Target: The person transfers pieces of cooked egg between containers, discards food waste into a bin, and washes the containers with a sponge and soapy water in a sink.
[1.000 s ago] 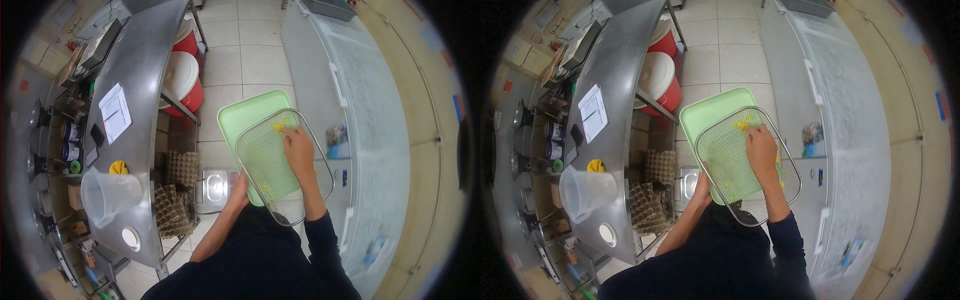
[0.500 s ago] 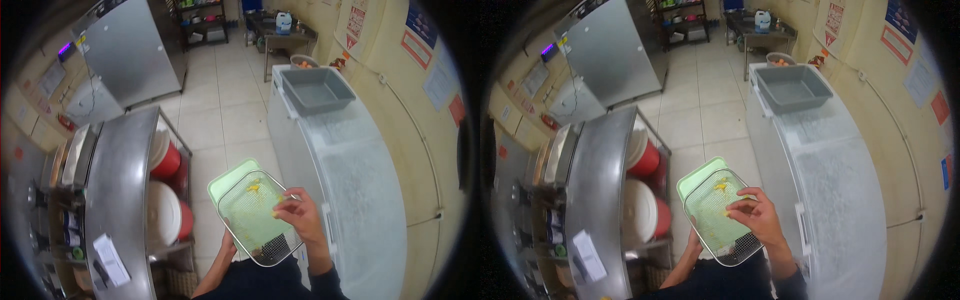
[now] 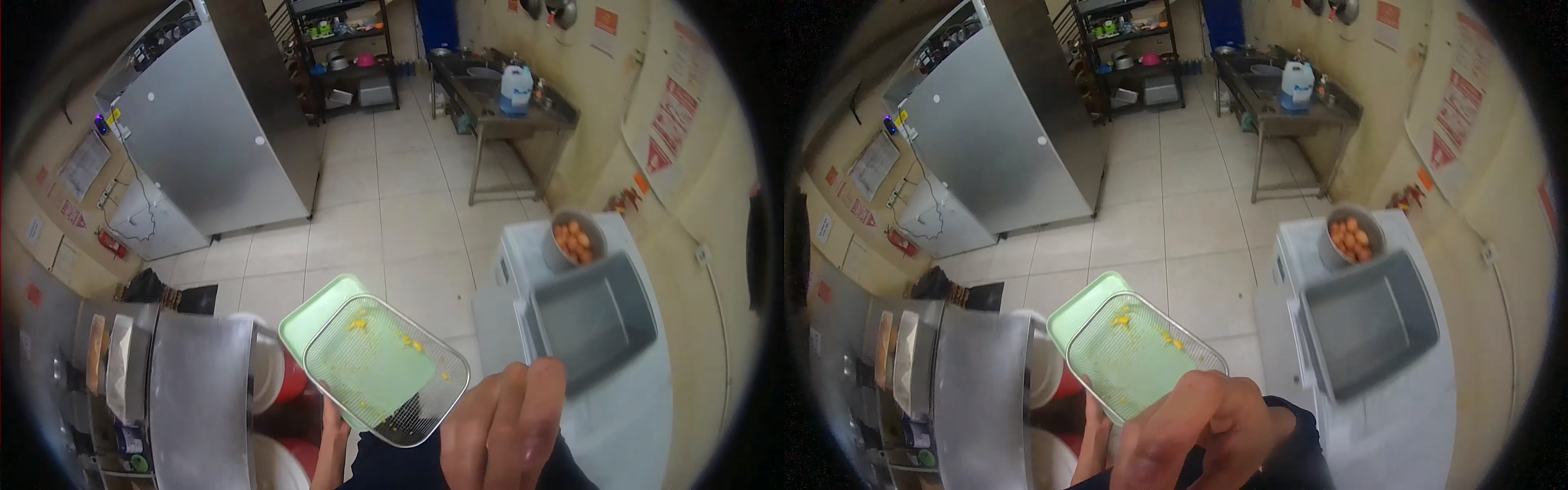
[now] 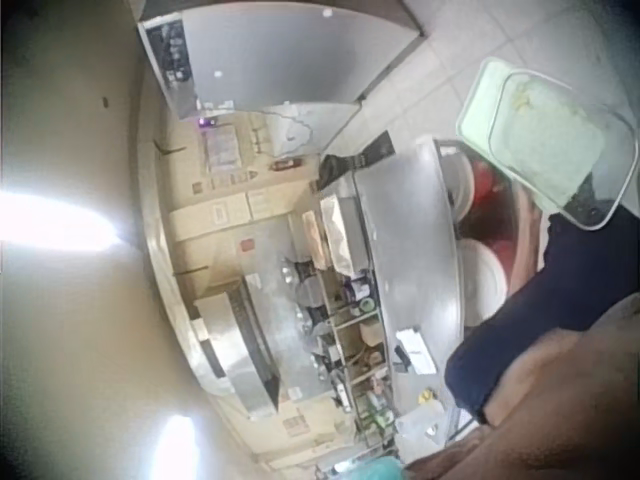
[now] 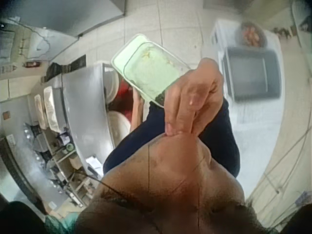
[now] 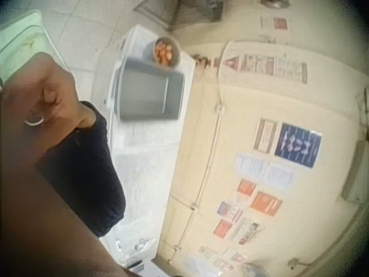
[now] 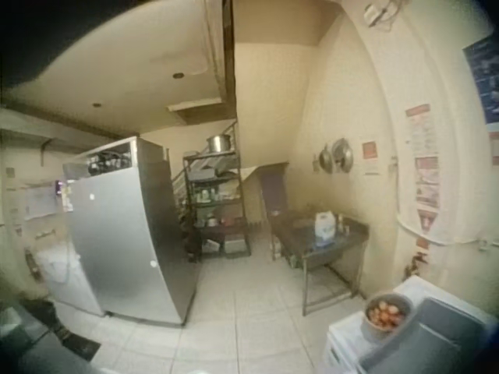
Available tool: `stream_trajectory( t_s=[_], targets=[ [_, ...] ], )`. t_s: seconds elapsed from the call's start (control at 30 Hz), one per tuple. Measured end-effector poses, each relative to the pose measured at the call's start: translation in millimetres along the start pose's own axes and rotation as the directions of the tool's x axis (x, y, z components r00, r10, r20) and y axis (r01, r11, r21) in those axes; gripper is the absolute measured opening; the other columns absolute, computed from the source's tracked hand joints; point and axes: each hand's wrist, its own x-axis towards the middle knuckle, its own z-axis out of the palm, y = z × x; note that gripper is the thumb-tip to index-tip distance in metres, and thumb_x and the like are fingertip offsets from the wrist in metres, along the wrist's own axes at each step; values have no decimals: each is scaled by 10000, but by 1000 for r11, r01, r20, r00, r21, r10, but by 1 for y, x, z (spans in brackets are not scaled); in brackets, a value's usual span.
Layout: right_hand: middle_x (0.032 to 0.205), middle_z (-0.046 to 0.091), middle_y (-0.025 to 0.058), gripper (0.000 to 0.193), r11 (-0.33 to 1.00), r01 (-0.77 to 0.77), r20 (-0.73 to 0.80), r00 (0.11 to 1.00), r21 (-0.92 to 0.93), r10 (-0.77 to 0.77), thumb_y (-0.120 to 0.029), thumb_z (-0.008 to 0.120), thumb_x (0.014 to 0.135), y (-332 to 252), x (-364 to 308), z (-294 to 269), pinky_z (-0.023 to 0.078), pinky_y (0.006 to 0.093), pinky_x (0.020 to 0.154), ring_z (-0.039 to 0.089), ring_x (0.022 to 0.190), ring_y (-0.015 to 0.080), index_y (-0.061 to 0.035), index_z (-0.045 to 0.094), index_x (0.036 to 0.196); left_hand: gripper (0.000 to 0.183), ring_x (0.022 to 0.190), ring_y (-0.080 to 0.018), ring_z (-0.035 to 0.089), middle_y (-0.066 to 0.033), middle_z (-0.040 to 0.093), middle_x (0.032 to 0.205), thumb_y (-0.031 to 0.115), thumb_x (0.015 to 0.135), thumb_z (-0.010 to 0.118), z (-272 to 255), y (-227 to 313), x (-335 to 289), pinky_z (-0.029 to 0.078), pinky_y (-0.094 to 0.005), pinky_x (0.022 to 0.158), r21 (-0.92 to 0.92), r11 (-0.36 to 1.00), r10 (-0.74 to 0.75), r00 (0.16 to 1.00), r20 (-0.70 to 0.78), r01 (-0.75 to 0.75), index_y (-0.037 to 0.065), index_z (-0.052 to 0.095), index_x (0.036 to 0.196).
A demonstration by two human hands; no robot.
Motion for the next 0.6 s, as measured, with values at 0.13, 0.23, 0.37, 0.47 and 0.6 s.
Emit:
stream_trajectory(
  t_s=[0.13, 0.23, 0.37, 0.47, 0.6],
  targets=[
    [838, 632, 189, 451, 831, -242, -323, 943, -500, 80, -42, 755, 776, -35, 32, -189, 523, 395, 722, 646, 853, 310, -43, 428, 1087, 796, 1317, -315, 387, -166, 347, 1470, 605, 934, 397, 24, 35, 173, 349, -423, 1082, -108, 994, 8, 1000, -10, -9, 28, 249, 1463],
    [1015, 646, 141, 361, 99, -668, -664, 744, -738, 67, -40, 745, 786, -54, 23, -341, 495, 368, 859, 640, 958, 222, -26, 552, 1091, 810, 1325, -319, 376, -164, 342, 1473, 615, 931, 392, 93, 83, 309, 334, -433, 1092, 19, 1000, 13, 994, -113, -11, 28, 236, 1467],
    [1074, 628, 61, 307, -349, -759, -820, 569, -550, 54, -231, 718, 823, -67, -32, -484, 412, 413, 971, 593, 1036, 203, -89, 622, 1078, 786, 1313, -322, 389, -166, 362, 1457, 606, 939, 383, 178, 134, 487, 357, -443, 1077, -51, 992, -116, 991, 62, 120, 33, 251, 1461],
    [1101, 609, 38, 371, -619, -592, -808, 575, -517, 125, -347, 702, 827, -80, -28, -580, 305, 496, 1059, 562, 1081, 215, -131, 627, 1118, 754, 1291, -310, 414, -158, 391, 1430, 588, 948, 387, 254, 164, 624, 387, -436, 1053, 74, 989, -134, 987, 85, 128, 33, 278, 1446],
    [1146, 578, 32, 507, -703, -560, -842, 530, -438, 103, -427, 700, 801, -100, -14, -717, 179, 570, 1118, 534, 1134, 187, -170, 588, 1224, 786, 1253, -302, 442, -161, 406, 1407, 612, 918, 435, 312, 170, 786, 413, -430, 1025, 156, 973, -191, 973, 130, 170, 33, 304, 1433]
  ],
)
